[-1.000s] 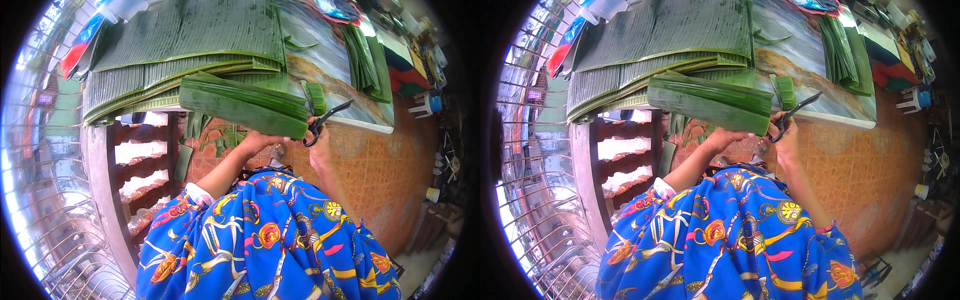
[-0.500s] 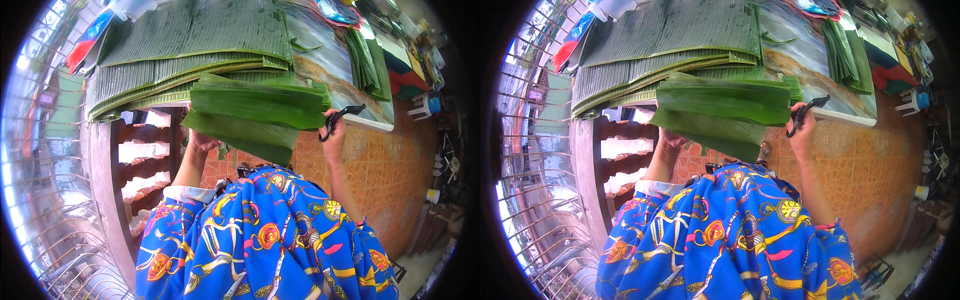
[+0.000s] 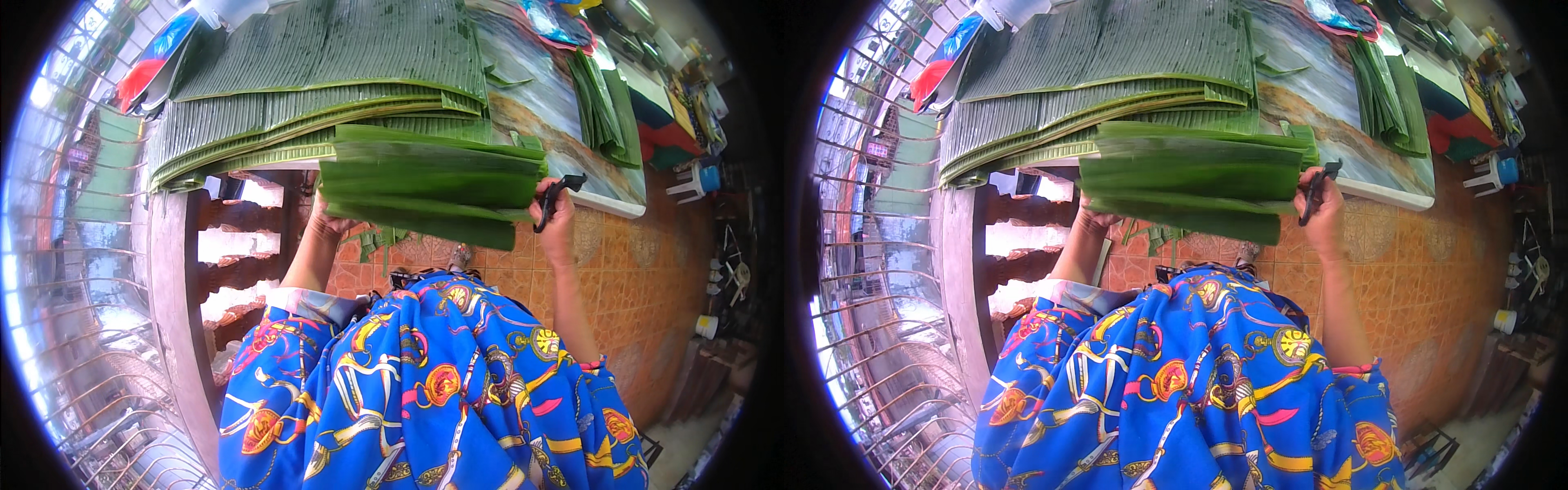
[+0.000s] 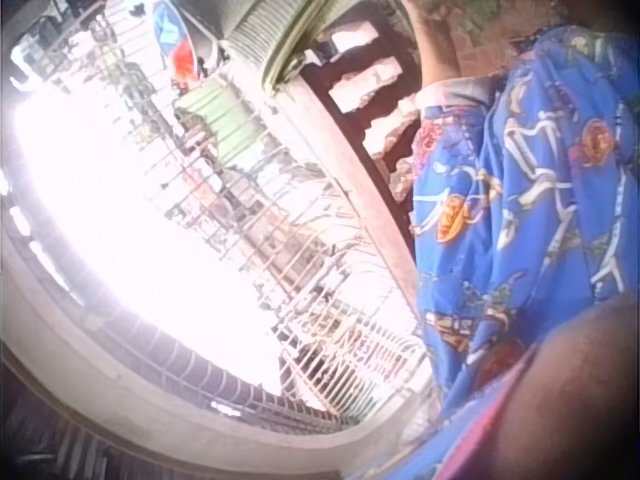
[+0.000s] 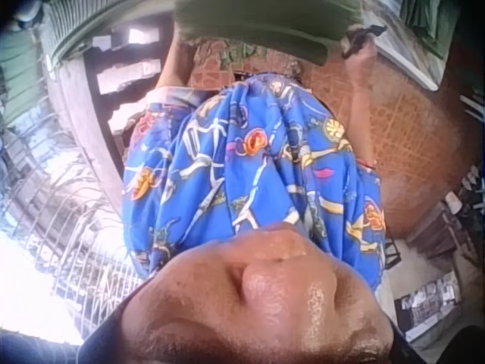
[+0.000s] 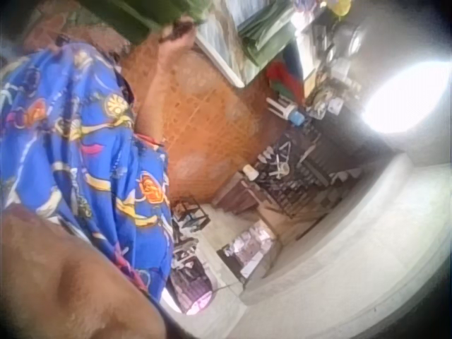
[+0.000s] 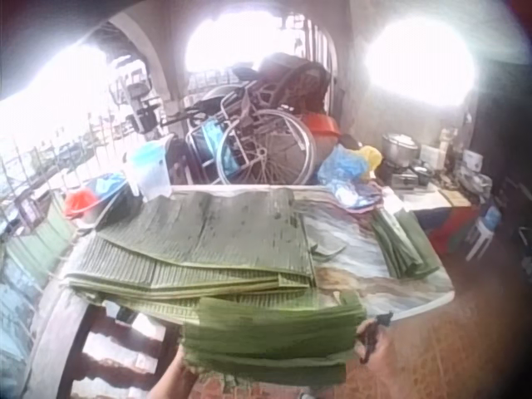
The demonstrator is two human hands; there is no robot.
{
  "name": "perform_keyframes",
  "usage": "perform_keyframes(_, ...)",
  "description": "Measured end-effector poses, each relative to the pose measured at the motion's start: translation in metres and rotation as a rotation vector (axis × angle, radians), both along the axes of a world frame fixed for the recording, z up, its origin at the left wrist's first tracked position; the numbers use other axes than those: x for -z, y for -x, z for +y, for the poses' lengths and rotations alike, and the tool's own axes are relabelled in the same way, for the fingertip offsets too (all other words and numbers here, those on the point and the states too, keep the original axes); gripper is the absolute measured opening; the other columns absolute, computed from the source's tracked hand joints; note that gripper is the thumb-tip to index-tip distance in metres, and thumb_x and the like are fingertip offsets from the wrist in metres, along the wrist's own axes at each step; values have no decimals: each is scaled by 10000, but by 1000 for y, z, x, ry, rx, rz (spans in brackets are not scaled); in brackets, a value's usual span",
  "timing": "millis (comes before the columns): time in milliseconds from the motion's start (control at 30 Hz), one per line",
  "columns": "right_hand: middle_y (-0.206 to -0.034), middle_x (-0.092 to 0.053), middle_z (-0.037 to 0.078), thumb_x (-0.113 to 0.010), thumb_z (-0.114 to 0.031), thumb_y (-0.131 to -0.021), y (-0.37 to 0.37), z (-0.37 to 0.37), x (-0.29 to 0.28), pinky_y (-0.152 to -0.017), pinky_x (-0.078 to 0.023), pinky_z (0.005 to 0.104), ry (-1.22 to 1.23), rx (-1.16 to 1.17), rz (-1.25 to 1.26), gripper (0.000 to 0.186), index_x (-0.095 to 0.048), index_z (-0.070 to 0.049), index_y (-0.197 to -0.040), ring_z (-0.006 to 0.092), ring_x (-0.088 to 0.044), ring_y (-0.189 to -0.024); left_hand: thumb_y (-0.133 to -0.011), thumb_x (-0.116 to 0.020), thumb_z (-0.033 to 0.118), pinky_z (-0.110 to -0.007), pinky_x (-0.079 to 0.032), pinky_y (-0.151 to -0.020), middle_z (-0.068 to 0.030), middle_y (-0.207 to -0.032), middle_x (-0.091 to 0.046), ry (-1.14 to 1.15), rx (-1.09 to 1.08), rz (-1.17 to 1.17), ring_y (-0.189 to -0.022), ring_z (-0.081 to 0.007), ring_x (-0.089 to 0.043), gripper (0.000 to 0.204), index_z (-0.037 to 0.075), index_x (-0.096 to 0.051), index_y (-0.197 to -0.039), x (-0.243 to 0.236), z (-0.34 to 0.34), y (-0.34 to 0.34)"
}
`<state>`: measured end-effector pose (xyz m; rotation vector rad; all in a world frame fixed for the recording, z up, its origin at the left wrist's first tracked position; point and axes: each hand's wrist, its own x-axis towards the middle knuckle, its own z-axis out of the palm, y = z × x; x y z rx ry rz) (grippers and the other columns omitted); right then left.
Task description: The person uses scissors to trim and cut large green leaves into smaller rectangular pieces. They repeatedly pick up leaves, align them, cut along the edges, and stack the cut pieces on the table.
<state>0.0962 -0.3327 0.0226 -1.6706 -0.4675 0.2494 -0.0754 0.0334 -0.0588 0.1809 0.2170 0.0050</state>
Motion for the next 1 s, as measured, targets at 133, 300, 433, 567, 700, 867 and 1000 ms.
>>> perform_keyframes(133,-943,-578,-19,-622,114,-818,0,-8,-10,-723,-491,239,-136,47,214,386,-529,-83,-1137,76,-566,-805,-866,-638,192,-409,-535,-892,-175,-1089,-663,-612,155,153,-972,-284,-660,398,-53,-593,-1176,-6,14,7)
perform_keyframes(300,-936,-601,-22,-647,76,-828,0,-14,-20,-766,-495,251,-142,50,289,408,-536,-98,-1180,88,-586,-828,-937,-596,156,-367,-540,-877,-159,-1148,-651,-622,245,289,-1009,-243,-658,366,-46,-562,-1240,-64,-8,10)
perform_keyframes(433,-953,-626,-16,-675,-24,-870,-6,-21,-30,-732,-473,215,-94,70,275,321,-546,-125,-1145,76,-587,-831,-958,-587,266,-386,-530,-897,-161,-1205,-626,-477,257,157,-1045,-251,-643,435,-20,-537,-1282,-85,-10,11)
perform_keyframes(567,-1073,-652,26,-679,-148,-909,-6,-22,-42,-729,-481,221,-212,218,347,212,-543,-145,-1071,122,-631,-893,-974,-562,325,-382,-515,-919,-143,-1206,-624,-573,155,205,-1059,-240,-631,465,-15,-529,-1290,-108,-23,5)
perform_keyframes(700,-1227,-633,134,-645,-237,-938,-13,-24,-50,-711,-507,262,-337,396,326,174,-515,-141,-1002,231,-660,-1044,-986,-535,322,-381,-500,-933,-154,-1252,-591,-844,-116,198,-1097,-247,-603,460,-29,-531,-1283,-141,-33,5)
perform_keyframes(867,-1175,-658,136,-624,-225,-950,3,-40,-60,-715,-521,279,-376,449,333,172,-513,-116,-1023,237,-674,-1006,-933,-621,270,-426,-503,-920,-180,-1248,-589,-2032,-633,44,-1118,-299,-599,523,-25,-470,-1338,-183,-17,2)
perform_keyframes(1000,-1133,-683,126,-595,-256,-966,34,-10,-62,-720,-517,273,-326,317,357,188,-500,-129,-1067,237,-680,-986,-910,-675,193,-448,-465,-953,-248,-1315,-515,-2407,-905,97,-1148,-319,-580,668,-30,-332,-1437,-189,-48,-11)
